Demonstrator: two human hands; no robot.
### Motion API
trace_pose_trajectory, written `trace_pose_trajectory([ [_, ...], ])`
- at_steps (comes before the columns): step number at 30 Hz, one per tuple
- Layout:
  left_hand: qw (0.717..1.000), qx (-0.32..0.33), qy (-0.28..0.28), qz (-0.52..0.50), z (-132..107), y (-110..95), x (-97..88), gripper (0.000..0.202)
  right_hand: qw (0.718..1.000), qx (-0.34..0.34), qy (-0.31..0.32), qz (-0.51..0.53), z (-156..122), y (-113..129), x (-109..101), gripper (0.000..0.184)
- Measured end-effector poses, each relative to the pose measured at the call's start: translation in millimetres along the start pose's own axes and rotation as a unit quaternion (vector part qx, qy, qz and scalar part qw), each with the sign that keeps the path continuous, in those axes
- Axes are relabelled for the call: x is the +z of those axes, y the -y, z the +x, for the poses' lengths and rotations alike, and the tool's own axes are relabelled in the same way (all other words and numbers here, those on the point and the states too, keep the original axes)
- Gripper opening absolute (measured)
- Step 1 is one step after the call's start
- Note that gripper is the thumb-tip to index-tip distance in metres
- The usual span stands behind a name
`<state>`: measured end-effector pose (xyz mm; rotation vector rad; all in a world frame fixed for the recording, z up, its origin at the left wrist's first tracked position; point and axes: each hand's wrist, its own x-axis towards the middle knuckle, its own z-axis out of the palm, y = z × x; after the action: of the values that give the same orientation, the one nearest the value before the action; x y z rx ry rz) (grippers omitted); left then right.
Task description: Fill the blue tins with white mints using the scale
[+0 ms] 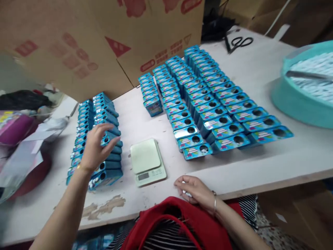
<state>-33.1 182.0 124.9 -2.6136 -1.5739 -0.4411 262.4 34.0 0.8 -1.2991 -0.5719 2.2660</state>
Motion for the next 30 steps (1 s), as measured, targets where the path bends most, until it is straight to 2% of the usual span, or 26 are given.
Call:
trace_pose_trajectory([
  [2,0.999,-0.025,-0.017,0.018,-58.3,4.8,-21.7,0.029,1.000,0.007,0.003,-0.012,-0.7,-0.6,0.0,0.042],
  [3,0.999,-0.036,-0.010,0.034,-85.0,6.0,-26.1,0.028,1.000,0.011,0.000,-0.018,-0.8,-0.9,0.3,0.043],
  [5,0.996,-0.048,0.012,0.074,-128.4,5.2,-23.2,0.029,0.999,0.015,-0.009,-0.026,-0.8,-1.7,0.8,0.046],
  [7,0.991,-0.055,0.031,0.119,-155.2,0.2,-11.5,0.025,0.999,0.007,-0.022,-0.031,-0.2,-3.6,1.0,0.047],
  [9,0.986,-0.058,0.035,0.153,-165.3,-7.2,-1.2,0.016,0.999,-0.013,-0.026,-0.030,0.4,-6.5,0.6,0.046],
  [11,0.984,-0.051,0.030,0.166,-162.1,-15.4,0.3,0.014,0.999,-0.032,-0.023,-0.022,0.8,-9.7,0.0,0.043],
  [13,0.987,-0.030,0.033,0.153,-149.6,-24.4,-8.1,0.016,0.999,-0.046,-0.016,-0.009,0.6,-11.8,-0.2,0.040],
  [16,0.995,0.015,0.034,0.094,-119.5,-41.2,-26.4,0.019,0.998,-0.049,-0.010,0.029,-1.3,-11.4,1.4,0.036],
  [18,0.997,0.043,0.025,0.065,-95.0,-54.0,-31.4,0.022,0.997,-0.038,-0.009,0.066,-3.5,-9.6,3.0,0.034],
  [20,0.996,0.071,0.027,0.054,-70.1,-65.4,-26.0,0.025,0.995,-0.023,-0.009,0.098,-6.5,-8.0,3.8,0.030],
  [24,0.989,0.115,0.074,0.053,-31.1,-75.9,5.0,0.024,0.988,-0.005,-0.001,0.155,-12.9,-8.1,0.5,0.020],
  [27,0.985,0.127,0.105,0.056,-17.1,-74.7,24.3,0.021,0.982,-0.008,-0.010,0.187,-16.4,-9.6,-3.9,0.018],
  [30,0.986,0.131,0.102,0.027,-14.2,-70.9,25.9,0.020,0.980,-0.016,-0.021,0.196,-18.9,-9.1,-5.4,0.016],
])
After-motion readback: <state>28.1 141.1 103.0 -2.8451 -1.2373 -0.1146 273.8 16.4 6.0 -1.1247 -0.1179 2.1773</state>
